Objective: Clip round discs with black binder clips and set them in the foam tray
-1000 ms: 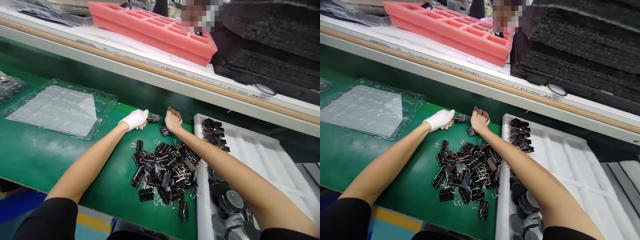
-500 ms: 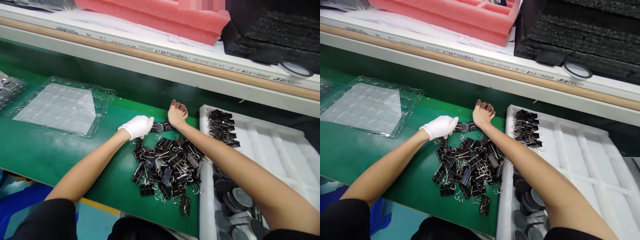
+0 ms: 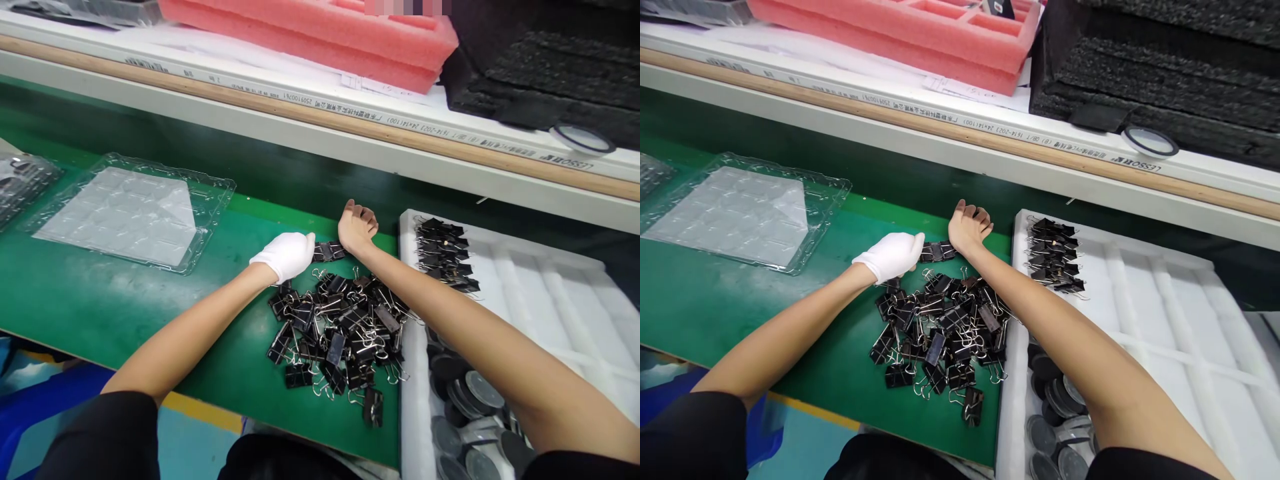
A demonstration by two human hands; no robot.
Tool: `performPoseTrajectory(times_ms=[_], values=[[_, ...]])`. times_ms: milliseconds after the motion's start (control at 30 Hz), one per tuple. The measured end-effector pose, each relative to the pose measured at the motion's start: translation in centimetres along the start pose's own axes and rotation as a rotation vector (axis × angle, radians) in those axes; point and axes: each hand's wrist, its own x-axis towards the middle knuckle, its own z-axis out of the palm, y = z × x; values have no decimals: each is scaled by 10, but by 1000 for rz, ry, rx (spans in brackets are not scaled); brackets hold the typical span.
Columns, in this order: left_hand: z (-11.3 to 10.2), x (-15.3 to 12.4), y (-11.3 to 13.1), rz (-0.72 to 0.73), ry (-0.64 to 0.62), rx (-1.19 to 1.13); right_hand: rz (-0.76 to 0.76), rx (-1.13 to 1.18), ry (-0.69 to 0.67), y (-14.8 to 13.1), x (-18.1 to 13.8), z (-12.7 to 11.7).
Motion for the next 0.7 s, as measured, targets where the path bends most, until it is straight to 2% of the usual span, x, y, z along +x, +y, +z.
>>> performPoseTrajectory(times_ms=[300,467,633,700], values=[[7,-1,6,-1,105,138,-5,-2,14,3,3,3],[6,-5,8,-11,112,183,5,-11,19,0,-1,1],[5,-9,9,62,93,291,-10,-7,45,-2,-2,2],[4,-10,9,48,102,272,-10,-11,33,-3,-2,2]])
